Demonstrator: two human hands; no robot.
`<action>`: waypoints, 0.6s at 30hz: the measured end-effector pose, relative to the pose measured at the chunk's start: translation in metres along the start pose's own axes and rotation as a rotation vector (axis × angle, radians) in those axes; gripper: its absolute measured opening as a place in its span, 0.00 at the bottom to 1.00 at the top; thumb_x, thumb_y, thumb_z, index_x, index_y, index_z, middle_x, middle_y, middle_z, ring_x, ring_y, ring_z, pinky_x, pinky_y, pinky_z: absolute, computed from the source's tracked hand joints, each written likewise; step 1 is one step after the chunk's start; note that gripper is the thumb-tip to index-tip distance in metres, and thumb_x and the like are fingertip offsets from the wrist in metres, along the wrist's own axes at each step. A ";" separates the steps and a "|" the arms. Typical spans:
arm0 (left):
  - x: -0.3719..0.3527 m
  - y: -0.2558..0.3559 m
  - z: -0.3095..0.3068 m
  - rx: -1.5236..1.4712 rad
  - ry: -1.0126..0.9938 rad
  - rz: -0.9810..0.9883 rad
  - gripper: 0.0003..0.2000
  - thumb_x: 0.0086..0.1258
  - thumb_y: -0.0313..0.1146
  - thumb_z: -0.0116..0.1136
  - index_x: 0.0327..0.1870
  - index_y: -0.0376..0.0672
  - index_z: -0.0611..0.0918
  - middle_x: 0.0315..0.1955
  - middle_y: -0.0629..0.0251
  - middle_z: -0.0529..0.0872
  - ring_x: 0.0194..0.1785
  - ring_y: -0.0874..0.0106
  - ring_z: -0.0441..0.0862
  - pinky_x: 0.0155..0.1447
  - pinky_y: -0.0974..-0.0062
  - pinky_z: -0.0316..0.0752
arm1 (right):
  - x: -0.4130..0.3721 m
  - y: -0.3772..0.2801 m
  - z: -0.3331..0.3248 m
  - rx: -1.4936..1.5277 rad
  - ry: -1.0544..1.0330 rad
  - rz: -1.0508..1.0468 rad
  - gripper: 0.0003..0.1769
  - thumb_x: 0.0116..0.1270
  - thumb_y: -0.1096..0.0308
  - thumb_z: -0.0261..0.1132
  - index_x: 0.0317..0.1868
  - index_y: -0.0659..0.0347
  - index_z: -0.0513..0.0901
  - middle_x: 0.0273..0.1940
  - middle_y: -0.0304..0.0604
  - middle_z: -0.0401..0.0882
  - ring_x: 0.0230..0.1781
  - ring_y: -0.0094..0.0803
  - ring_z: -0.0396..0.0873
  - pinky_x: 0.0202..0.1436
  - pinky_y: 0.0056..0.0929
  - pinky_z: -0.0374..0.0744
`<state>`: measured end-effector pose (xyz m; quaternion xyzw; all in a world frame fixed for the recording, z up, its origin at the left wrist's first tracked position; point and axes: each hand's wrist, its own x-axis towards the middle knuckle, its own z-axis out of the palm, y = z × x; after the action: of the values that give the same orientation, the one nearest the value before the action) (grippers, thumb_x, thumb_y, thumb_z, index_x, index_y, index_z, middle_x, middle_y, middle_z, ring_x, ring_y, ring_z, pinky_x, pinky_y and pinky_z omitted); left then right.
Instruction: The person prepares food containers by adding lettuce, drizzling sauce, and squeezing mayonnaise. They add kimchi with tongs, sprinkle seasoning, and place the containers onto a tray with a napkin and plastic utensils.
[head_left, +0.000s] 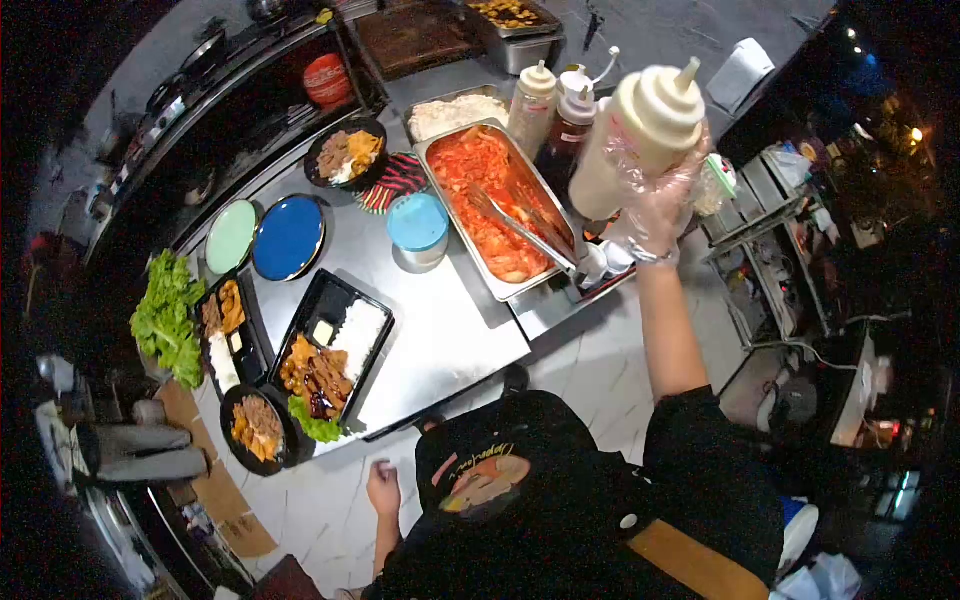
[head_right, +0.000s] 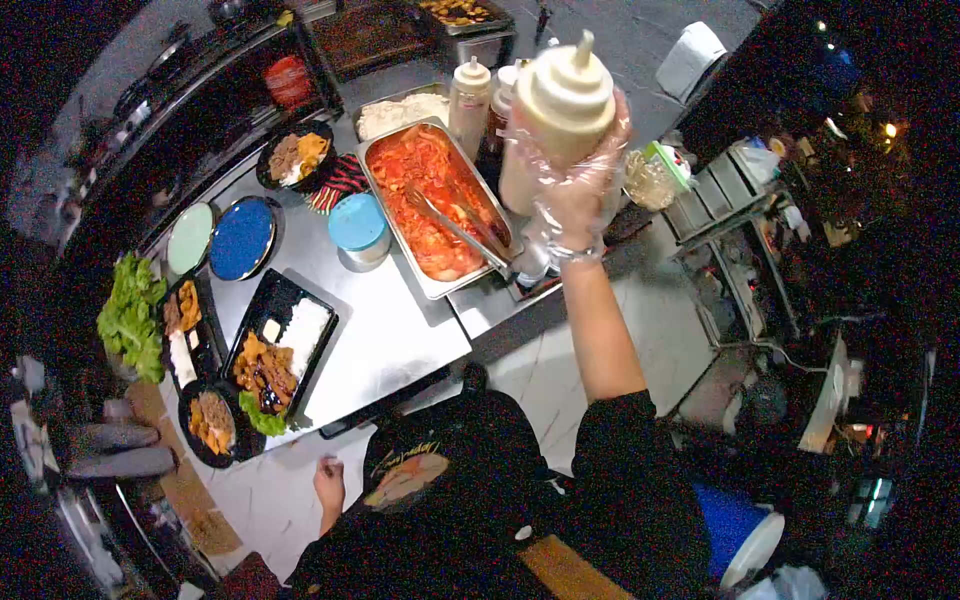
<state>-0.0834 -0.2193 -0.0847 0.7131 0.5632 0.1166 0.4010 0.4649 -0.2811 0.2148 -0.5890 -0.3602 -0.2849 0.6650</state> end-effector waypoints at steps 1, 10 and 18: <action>0.002 0.050 -0.001 0.191 0.012 0.081 0.08 0.60 0.30 0.56 0.39 0.41 0.78 0.27 0.59 0.82 0.31 0.65 0.80 0.36 0.70 0.72 | 0.000 0.017 -0.007 0.022 -0.003 0.010 0.42 0.44 0.69 0.77 0.59 0.59 0.63 0.53 0.43 0.72 0.52 0.33 0.72 0.57 0.33 0.71; 0.025 0.233 0.029 0.013 -0.022 0.381 0.10 0.64 0.33 0.56 0.44 0.41 0.78 0.30 0.64 0.83 0.33 0.74 0.80 0.38 0.77 0.73 | -0.071 0.143 -0.017 -0.556 -0.120 0.414 0.50 0.39 0.68 0.75 0.62 0.64 0.57 0.56 0.55 0.69 0.56 0.47 0.70 0.61 0.38 0.67; 0.008 0.204 0.047 -0.079 -0.093 0.278 0.11 0.62 0.30 0.58 0.45 0.41 0.77 0.29 0.64 0.82 0.30 0.74 0.79 0.34 0.79 0.73 | -0.066 0.007 -0.040 -0.706 -0.614 0.215 0.38 0.53 0.54 0.67 0.56 0.72 0.65 0.52 0.61 0.68 0.54 0.53 0.68 0.57 0.43 0.68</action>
<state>0.0934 -0.2420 0.0261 0.7725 0.4348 0.1597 0.4343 0.4384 -0.3226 0.1548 -0.8697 -0.3581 -0.1322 0.3128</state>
